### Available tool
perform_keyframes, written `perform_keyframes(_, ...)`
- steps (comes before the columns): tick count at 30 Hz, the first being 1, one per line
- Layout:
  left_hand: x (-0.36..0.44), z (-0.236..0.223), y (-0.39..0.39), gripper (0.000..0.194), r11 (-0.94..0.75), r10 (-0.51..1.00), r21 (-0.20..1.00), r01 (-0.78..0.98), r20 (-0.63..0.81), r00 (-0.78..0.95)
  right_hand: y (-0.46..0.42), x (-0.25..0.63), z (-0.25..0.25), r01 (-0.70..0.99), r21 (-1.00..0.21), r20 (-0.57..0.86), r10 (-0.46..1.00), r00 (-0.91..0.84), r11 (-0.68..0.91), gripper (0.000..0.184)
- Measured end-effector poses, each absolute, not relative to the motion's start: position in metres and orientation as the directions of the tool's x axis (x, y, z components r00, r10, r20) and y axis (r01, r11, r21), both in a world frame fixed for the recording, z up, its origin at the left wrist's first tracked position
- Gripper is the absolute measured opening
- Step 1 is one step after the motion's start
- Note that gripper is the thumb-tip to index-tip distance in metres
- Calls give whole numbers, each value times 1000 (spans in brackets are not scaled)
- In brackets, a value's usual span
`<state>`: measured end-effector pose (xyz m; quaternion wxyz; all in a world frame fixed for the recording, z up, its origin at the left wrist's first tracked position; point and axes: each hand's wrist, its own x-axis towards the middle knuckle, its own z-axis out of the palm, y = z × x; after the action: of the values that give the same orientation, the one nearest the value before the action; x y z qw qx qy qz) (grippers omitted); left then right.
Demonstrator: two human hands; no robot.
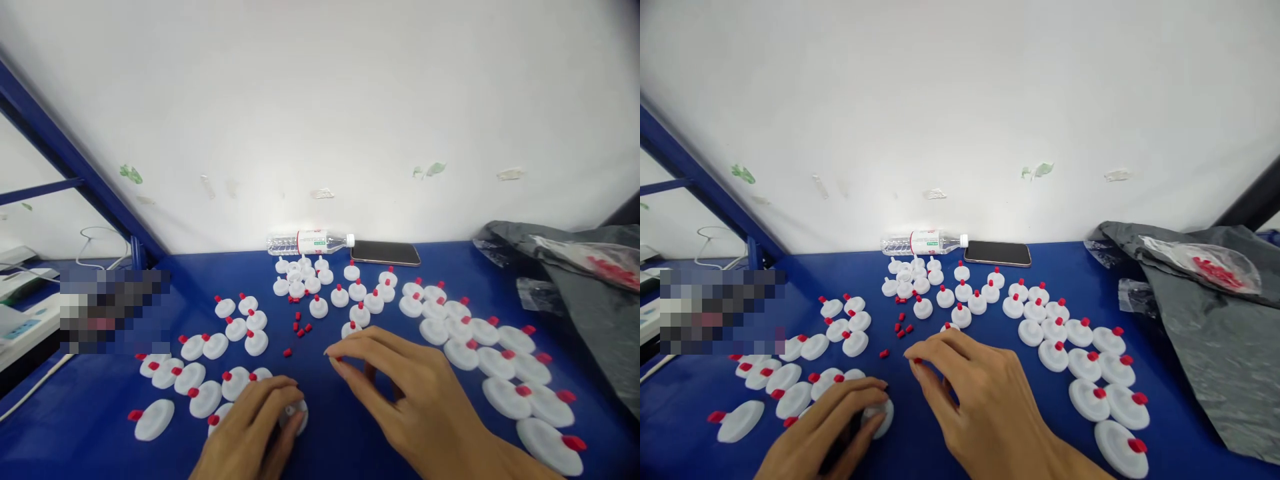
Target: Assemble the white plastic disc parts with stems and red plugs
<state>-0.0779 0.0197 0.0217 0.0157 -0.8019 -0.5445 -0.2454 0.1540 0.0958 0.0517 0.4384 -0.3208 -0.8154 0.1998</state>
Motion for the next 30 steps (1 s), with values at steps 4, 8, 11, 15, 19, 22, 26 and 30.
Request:
perform_keyframes(4, -100, 27, 15, 21, -302, 897, 275, 913, 405, 175, 94, 155, 55, 361, -656, 536, 746, -395, 663, 18)
perform_keyframes(8, -88, 26, 10, 21, -295, 907, 342, 892, 395, 148, 92, 153, 58, 336, -706, 488, 773, -406, 623, 18)
perform_keyframes(11, -69, 23, 7, 21, -350, 899, 391, 851, 396, 188, 88, 151, 60, 253, -754, 469, 766, -439, 606, 19)
perform_keyframes(15, -60, 21, 8, 23, -384, 894, 457, 802, 402, 199, 82, 147, 60, 110, -783, 478, 705, -524, 613, 16)
perform_keyframes(19, -58, 21, 11, 29, -374, 912, 504, 778, 351, 211, 82, 144, 53, 98, -785, 463, 685, -562, 611, 12)
perform_keyframes(22, -53, 19, 16, 38, -314, 938, 533, 785, 301, 170, 84, 143, 44, 138, -782, 427, 684, -592, 607, 12)
perform_keyframes(26, -49, 16, 21, 57, -254, 953, 537, 805, 280, 114, 86, 144, 36, 186, -783, 377, 690, -617, 594, 15)
perform_keyframes(30, -54, 21, 24, 66, -287, 946, 531, 797, 290, 147, 88, 148, 43, 352, -680, 332, 699, -634, 643, 14)
